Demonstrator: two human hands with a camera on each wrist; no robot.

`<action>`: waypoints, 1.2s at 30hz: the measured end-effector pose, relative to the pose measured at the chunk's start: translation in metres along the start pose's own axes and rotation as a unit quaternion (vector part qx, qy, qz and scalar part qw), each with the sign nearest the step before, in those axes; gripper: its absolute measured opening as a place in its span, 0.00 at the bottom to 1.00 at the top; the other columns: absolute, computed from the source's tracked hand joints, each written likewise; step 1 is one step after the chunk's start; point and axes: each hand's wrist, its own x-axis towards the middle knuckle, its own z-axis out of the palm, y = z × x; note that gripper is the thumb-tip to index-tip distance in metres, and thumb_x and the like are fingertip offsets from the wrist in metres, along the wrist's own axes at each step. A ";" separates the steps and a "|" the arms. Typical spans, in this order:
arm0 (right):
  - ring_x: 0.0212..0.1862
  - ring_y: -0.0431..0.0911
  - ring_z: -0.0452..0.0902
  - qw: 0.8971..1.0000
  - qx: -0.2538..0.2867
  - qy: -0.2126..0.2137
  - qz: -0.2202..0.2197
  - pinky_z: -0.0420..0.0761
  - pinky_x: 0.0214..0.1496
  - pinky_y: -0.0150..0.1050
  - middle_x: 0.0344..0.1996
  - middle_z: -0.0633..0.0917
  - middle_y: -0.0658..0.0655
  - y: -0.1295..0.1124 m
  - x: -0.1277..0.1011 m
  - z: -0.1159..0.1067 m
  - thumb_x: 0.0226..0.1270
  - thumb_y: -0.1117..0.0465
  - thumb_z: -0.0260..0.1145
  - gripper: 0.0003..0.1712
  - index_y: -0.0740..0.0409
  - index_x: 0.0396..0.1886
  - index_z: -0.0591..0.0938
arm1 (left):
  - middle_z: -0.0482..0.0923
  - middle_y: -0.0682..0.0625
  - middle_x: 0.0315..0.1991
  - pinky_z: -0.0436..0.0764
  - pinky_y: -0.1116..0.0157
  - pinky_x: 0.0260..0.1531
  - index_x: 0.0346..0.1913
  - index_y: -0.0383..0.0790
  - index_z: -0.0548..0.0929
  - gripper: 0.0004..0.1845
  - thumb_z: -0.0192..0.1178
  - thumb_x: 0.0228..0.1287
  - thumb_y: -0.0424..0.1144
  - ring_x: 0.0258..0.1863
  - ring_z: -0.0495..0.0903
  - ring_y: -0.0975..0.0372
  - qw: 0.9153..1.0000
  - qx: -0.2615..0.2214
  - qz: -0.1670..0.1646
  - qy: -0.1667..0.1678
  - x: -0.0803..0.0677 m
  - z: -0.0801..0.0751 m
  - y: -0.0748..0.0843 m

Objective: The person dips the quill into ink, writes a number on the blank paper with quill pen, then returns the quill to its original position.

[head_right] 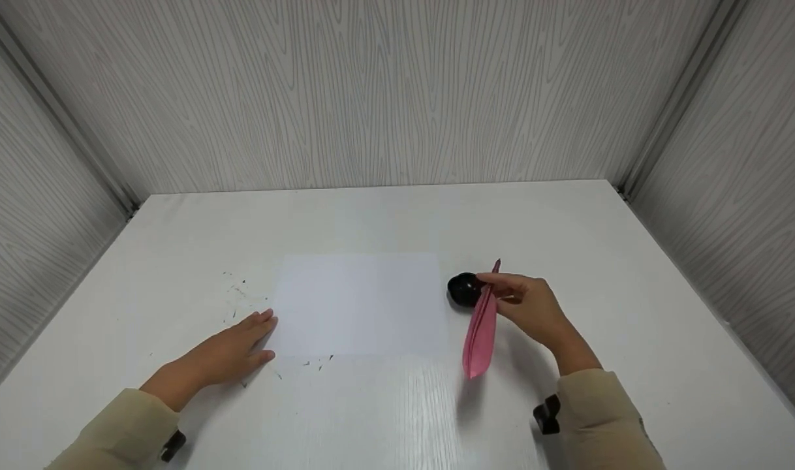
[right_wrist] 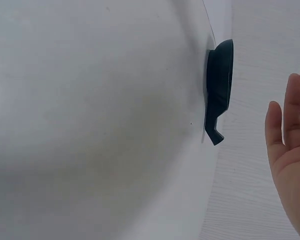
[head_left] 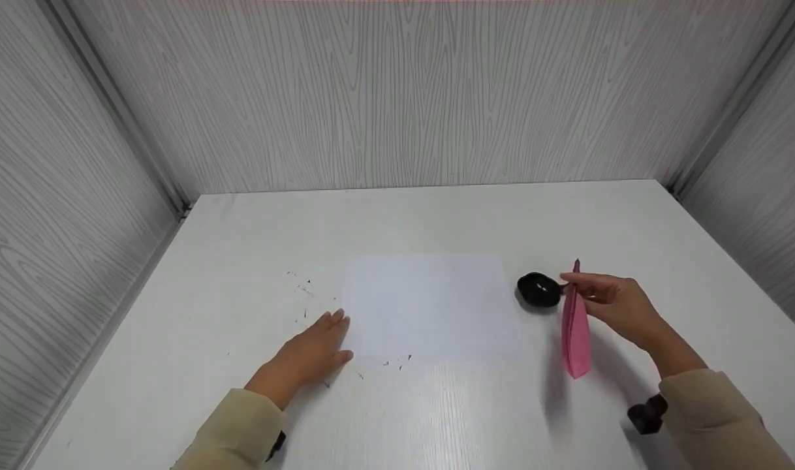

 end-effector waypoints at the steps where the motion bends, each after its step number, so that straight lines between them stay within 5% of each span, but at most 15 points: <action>1: 0.47 0.43 0.81 1.000 0.012 0.009 -0.005 0.80 0.47 0.33 0.46 0.82 0.68 0.000 0.000 0.001 0.63 0.70 0.66 0.23 0.66 0.59 0.77 | 0.50 0.44 0.74 0.56 0.47 0.66 0.72 0.33 0.58 0.35 0.55 0.70 0.47 0.73 0.47 0.50 1.000 0.000 0.000 0.001 0.000 0.000 0.000; 6: 0.51 0.50 0.80 0.990 0.129 0.041 -0.038 0.77 0.53 0.36 0.49 0.82 0.67 -0.001 0.001 0.004 0.65 0.74 0.61 0.24 0.71 0.62 0.73 | 0.51 0.43 0.74 0.55 0.49 0.67 0.72 0.32 0.58 0.35 0.55 0.70 0.46 0.73 0.47 0.50 1.000 0.002 0.005 0.006 0.000 0.001 -0.001; 9: 0.54 0.50 0.78 0.972 0.225 0.020 -0.066 0.76 0.55 0.37 0.52 0.80 0.66 -0.002 0.001 0.003 0.70 0.76 0.54 0.24 0.75 0.65 0.67 | 0.51 0.43 0.74 0.55 0.49 0.67 0.72 0.32 0.59 0.35 0.56 0.70 0.46 0.72 0.47 0.49 1.000 0.004 0.005 0.007 0.000 0.002 -0.001; 11: 0.56 0.50 0.77 0.970 0.233 0.012 -0.072 0.76 0.55 0.37 0.54 0.80 0.66 -0.003 0.001 0.002 0.71 0.75 0.51 0.24 0.75 0.66 0.65 | 0.51 0.43 0.74 0.54 0.49 0.67 0.72 0.32 0.59 0.35 0.56 0.70 0.46 0.72 0.47 0.49 1.000 0.004 0.004 0.007 -0.001 0.002 -0.001; 16: 0.57 0.49 0.76 0.982 0.171 0.022 -0.079 0.76 0.56 0.39 0.56 0.78 0.66 0.000 0.001 0.002 0.74 0.72 0.49 0.23 0.74 0.66 0.65 | 0.51 0.43 0.74 0.54 0.49 0.67 0.72 0.32 0.58 0.35 0.56 0.69 0.46 0.72 0.47 0.50 1.000 0.006 0.001 0.009 0.000 0.002 -0.001; 19: 0.57 0.48 0.77 0.981 0.178 0.025 -0.076 0.75 0.56 0.39 0.56 0.78 0.65 0.002 0.000 0.003 0.76 0.70 0.47 0.22 0.71 0.67 0.66 | 0.51 0.43 0.74 0.54 0.49 0.67 0.72 0.33 0.59 0.35 0.56 0.69 0.47 0.73 0.47 0.50 1.000 0.005 -0.001 0.010 0.000 0.003 0.000; 36: 0.42 0.39 0.81 0.992 0.073 0.103 0.031 0.80 0.44 0.31 0.39 0.86 0.56 0.001 0.003 0.006 0.69 0.59 0.63 0.18 0.66 0.53 0.80 | 0.51 0.44 0.74 0.54 0.50 0.67 0.72 0.34 0.59 0.35 0.55 0.70 0.47 0.73 0.47 0.51 1.000 0.003 -0.001 0.015 -0.001 0.003 -0.001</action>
